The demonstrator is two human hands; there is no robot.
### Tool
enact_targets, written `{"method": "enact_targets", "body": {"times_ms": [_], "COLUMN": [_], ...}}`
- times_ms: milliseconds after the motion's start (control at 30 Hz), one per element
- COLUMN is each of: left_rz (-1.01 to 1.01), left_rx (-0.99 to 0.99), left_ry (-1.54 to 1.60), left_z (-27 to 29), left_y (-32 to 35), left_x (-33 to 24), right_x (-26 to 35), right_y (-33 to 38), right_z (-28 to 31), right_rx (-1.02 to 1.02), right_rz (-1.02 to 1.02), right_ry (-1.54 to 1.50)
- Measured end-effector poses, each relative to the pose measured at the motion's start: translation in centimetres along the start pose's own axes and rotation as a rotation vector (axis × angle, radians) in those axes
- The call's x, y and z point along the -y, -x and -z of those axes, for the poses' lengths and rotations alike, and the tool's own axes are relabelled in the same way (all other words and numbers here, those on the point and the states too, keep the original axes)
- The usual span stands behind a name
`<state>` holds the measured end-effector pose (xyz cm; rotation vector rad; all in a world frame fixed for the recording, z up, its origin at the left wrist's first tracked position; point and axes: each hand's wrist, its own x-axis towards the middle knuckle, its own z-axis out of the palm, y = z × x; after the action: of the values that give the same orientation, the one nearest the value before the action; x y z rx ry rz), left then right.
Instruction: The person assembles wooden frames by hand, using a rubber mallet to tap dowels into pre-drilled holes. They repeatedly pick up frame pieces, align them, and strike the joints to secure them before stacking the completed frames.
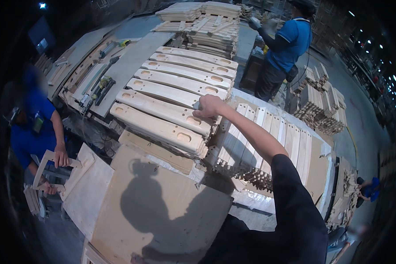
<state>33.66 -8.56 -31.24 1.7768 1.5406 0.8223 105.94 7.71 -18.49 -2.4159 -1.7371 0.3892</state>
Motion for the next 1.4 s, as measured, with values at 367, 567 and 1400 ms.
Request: {"method": "enact_targets", "body": {"times_ms": [367,567,1400], "left_rz": [-0.174,0.111,0.588], "left_rx": [0.066,0.257,0.899], "left_ry": [-0.038,0.587,1.897], "left_z": [-25.2,-28.7,-33.8], "left_y": [-8.4,-10.6,-16.2], "left_x": [-17.4,-21.0,-21.1], "right_x": [-0.1,1.0,13.4], "right_y": [0.4,0.7,31.2], "right_z": [-2.7,-1.7,-9.3], "right_rx": [-0.139,-0.138,-0.206], "right_rz": [-0.043,0.008,-0.15], "right_ry": [0.249,0.186,-0.036]}}
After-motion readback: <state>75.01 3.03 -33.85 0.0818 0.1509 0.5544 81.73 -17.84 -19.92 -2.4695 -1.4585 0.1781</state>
